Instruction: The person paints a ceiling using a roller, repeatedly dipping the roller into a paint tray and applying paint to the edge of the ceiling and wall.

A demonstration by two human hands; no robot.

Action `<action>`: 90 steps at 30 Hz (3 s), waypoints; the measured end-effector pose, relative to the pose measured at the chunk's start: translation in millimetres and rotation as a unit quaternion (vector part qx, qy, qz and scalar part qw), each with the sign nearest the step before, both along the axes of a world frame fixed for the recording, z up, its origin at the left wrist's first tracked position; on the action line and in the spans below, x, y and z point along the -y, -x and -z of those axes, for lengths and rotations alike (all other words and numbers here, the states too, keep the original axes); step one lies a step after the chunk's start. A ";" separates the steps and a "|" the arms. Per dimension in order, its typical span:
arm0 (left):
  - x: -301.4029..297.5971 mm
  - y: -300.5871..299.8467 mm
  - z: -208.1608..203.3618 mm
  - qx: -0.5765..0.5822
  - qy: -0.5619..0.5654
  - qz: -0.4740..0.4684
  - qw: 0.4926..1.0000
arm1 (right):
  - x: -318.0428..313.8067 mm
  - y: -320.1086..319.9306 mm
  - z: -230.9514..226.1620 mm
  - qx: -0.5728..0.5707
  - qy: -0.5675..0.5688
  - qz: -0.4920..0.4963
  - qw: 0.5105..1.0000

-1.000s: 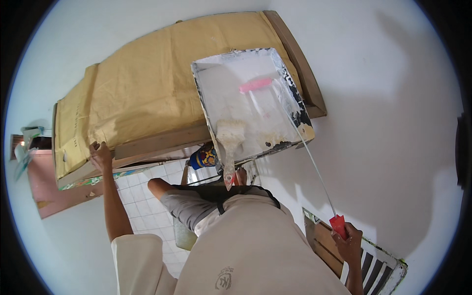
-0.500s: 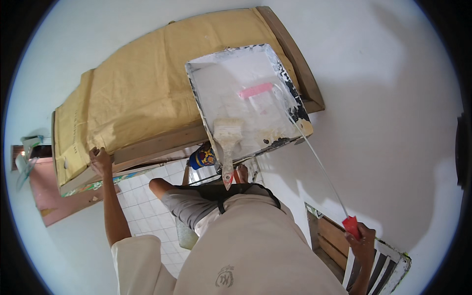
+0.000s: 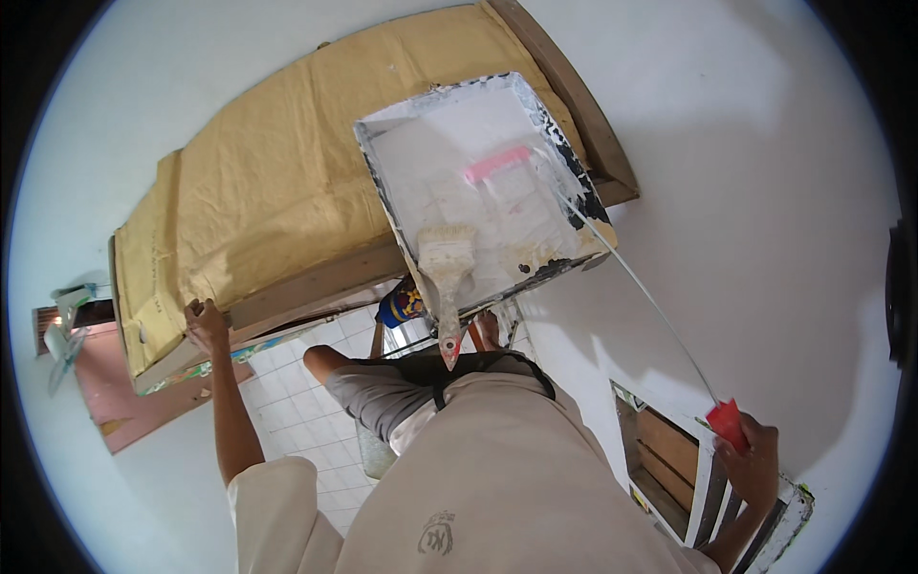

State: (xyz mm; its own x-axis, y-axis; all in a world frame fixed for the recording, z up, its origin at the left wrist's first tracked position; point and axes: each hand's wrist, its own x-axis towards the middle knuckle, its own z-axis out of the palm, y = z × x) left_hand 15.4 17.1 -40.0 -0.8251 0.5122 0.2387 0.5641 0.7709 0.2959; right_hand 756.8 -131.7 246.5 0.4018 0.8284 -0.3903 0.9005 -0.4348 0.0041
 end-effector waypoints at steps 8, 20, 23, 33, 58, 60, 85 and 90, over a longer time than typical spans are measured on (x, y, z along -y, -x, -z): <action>-6.3 -10.2 -9.1 0.004 -0.010 -0.005 1.000 | -13.2 6.2 0.3 -0.139 0.032 0.029 0.989; -5.1 -5.1 0.7 0.005 -0.016 0.001 1.000 | 0.3 -13.6 -36.6 -0.045 -0.017 -0.080 0.996; -4.4 -4.6 -5.0 -0.011 -0.015 0.001 1.000 | -30.8 1.9 -9.8 -0.142 0.041 0.012 0.989; 2.3 6.0 4.3 -0.015 -0.014 0.009 1.000 | 26.0 -26.9 -79.9 0.040 -0.016 -0.078 0.996; -1.5 1.8 0.7 -0.018 -0.010 0.004 1.000 | -51.3 21.1 -32.7 -0.070 0.127 0.025 0.989; -1.7 -1.5 0.1 -0.003 -0.013 0.012 1.000 | -49.6 23.6 -32.1 -0.044 0.112 0.005 0.993; -4.6 2.6 6.5 -0.013 -0.009 0.009 1.000 | 22.0 1.1 -56.7 -0.034 -0.089 -0.038 0.995; -0.2 0.2 -1.3 -0.001 -0.016 0.012 1.000 | -50.6 32.4 -33.2 -0.030 0.058 -0.045 0.997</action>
State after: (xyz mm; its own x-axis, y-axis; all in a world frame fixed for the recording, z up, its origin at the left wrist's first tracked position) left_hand 15.3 17.3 -38.7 -0.8119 0.5243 0.2569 0.5833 0.7474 0.3180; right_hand 724.4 -81.2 279.7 0.3013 0.8076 -0.5069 0.9357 -0.3529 -0.0060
